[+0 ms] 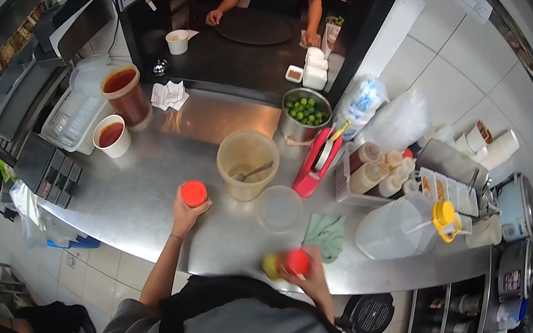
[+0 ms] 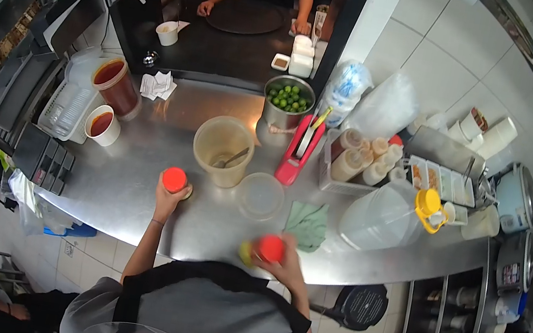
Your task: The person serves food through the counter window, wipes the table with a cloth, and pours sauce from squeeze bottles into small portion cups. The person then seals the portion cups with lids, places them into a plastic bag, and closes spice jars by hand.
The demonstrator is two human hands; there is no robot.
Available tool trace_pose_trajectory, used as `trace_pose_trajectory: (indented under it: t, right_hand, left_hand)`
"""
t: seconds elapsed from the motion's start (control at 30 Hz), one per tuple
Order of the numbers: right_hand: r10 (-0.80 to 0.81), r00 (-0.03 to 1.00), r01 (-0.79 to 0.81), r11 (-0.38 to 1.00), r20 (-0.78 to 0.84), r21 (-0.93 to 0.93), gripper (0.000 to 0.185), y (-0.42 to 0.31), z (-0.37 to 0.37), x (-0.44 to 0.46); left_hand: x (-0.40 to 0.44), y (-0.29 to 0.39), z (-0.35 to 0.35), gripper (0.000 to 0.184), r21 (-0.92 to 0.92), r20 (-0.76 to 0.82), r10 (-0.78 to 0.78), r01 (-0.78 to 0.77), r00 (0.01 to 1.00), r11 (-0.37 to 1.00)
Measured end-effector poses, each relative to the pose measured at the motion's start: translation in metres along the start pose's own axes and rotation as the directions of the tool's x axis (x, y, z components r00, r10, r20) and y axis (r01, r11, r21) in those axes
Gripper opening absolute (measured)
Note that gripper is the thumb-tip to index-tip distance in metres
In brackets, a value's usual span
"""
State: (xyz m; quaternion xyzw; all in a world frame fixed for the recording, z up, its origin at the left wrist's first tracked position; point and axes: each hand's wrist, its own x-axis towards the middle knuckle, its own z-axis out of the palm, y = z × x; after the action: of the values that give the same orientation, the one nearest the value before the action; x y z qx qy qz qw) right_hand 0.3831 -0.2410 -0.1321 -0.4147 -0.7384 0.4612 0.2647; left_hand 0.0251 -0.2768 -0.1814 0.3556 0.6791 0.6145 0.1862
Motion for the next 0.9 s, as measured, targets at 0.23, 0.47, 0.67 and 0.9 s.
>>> trace_pose_trajectory:
  t: [0.23,0.47,0.67,0.9]
  right_hand:
    - [-0.124,0.976,0.121,0.992,0.178,0.029,0.074,-0.036,0.146,0.108]
    - [-0.207,0.978,0.207,0.978,-0.030,0.003,0.077,-0.036,0.175,0.162]
    - [-0.420,0.902,0.317,0.803,-0.103,-0.504,0.068,-0.107,0.160,0.134]
    - [0.175,0.940,-0.223,0.965,0.293,0.137,0.030,-0.086,0.182,0.106]
  left_hand:
    - [0.001,-0.019,-0.033,0.070,-0.043,0.110,0.074,-0.069,0.991,0.997]
    - [-0.008,-0.023,-0.051,0.076,-0.111,0.225,-0.015,0.042,0.974,0.993]
    - [-0.002,0.002,-0.073,0.079,0.032,0.380,0.032,-0.048,0.924,0.998]
    - [0.005,0.006,-0.089,0.085,0.324,0.642,0.022,-0.297,0.766,0.898]
